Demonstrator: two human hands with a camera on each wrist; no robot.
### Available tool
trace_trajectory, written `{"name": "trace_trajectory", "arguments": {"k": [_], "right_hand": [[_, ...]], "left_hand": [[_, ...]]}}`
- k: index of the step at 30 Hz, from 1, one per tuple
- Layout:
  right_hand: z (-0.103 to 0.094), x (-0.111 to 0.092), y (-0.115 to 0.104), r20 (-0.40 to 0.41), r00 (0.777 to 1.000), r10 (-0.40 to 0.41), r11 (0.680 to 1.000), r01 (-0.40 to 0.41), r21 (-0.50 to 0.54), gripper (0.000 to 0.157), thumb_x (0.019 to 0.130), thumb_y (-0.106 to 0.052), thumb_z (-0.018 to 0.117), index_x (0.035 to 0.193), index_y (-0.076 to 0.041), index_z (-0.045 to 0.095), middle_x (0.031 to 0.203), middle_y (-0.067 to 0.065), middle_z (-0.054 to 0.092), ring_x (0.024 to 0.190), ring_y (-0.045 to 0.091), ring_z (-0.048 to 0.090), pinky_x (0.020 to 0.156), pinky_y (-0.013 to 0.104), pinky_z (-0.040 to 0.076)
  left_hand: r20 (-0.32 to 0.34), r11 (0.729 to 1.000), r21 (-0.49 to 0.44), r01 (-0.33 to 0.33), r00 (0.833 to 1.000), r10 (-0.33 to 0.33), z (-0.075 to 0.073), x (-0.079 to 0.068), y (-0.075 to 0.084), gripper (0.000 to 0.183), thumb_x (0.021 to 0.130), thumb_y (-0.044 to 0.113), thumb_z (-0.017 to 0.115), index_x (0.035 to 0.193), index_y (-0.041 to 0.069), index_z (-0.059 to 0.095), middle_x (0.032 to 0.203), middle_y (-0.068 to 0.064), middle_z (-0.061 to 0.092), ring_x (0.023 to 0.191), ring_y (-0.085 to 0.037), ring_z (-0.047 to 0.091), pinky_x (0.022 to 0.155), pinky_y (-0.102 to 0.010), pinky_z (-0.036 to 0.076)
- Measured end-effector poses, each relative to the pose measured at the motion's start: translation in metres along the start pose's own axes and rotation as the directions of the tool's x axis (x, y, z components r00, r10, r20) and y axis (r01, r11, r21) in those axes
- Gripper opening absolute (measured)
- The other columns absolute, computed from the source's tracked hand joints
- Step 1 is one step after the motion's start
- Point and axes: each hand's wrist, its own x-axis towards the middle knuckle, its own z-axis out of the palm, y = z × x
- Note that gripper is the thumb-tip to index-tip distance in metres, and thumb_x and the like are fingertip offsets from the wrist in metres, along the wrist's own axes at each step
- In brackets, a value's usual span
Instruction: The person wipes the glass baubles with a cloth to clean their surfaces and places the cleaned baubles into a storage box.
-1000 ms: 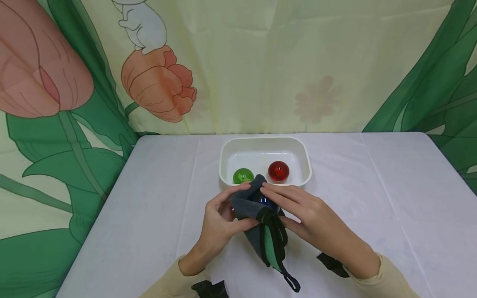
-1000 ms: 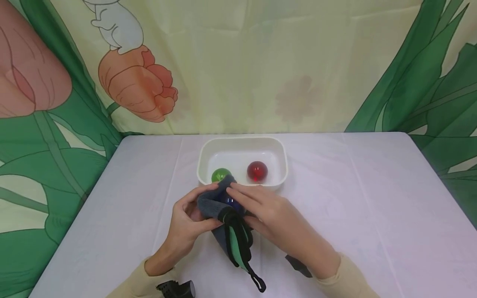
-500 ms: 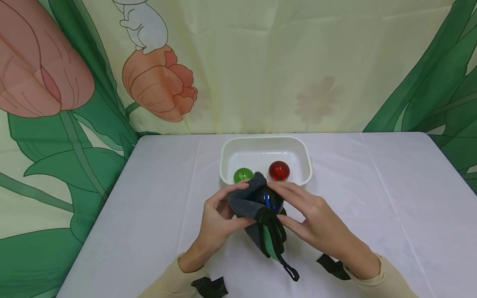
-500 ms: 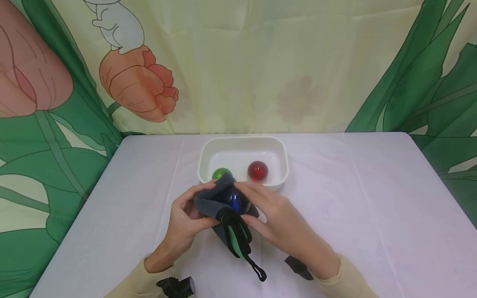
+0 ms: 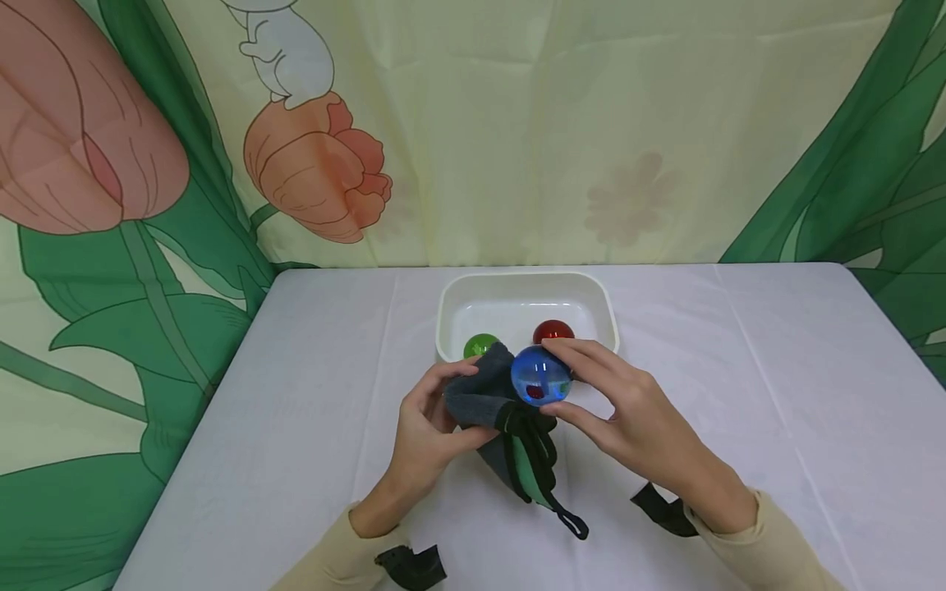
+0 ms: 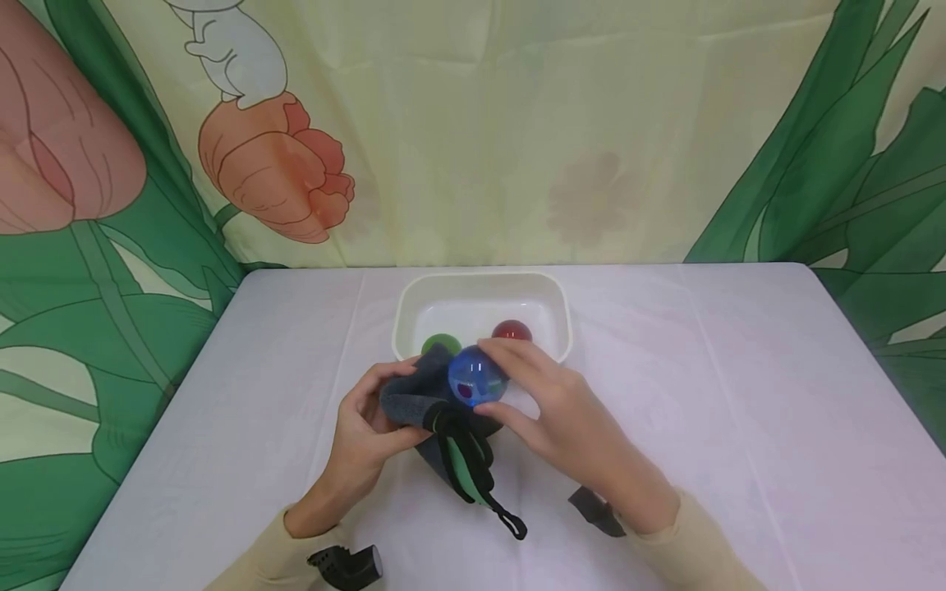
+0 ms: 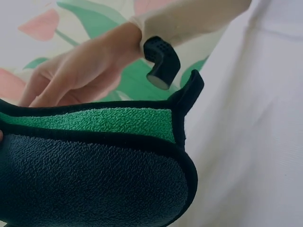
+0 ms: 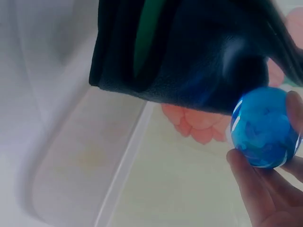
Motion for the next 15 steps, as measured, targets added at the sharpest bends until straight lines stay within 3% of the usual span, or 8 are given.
{"name": "trace_trajectory", "arguments": {"k": [7,15], "right_hand": [[-0.003,0.009,0.01,-0.011,1.0,0.024,0.999,-0.024,-0.031,0.071,0.069,-0.01,0.08,0.133,-0.011,0.049,0.126,0.0,0.053,0.109,0.014,0.055,0.088,0.017,0.044],[0.006,0.018,0.031,0.007,0.999,0.033,0.997,-0.033,-0.073,0.067,0.072,-0.012,0.079,0.132,-0.007,0.049,0.125,0.004,0.052,0.108,0.017,0.056,0.084,0.027,0.048]], "left_hand": [[-0.008,0.999,-0.023,0.025,1.0,-0.025,0.001,0.004,0.002,0.054,0.07,-0.009,0.073,0.118,-0.004,0.048,0.132,-0.02,0.043,0.12,-0.034,0.043,0.096,-0.036,0.042],[-0.029,0.997,-0.046,0.065,0.997,-0.066,0.002,0.008,0.001,0.054,0.069,-0.008,0.074,0.117,0.0,0.048,0.132,-0.019,0.043,0.12,-0.034,0.042,0.095,-0.035,0.043]]}}
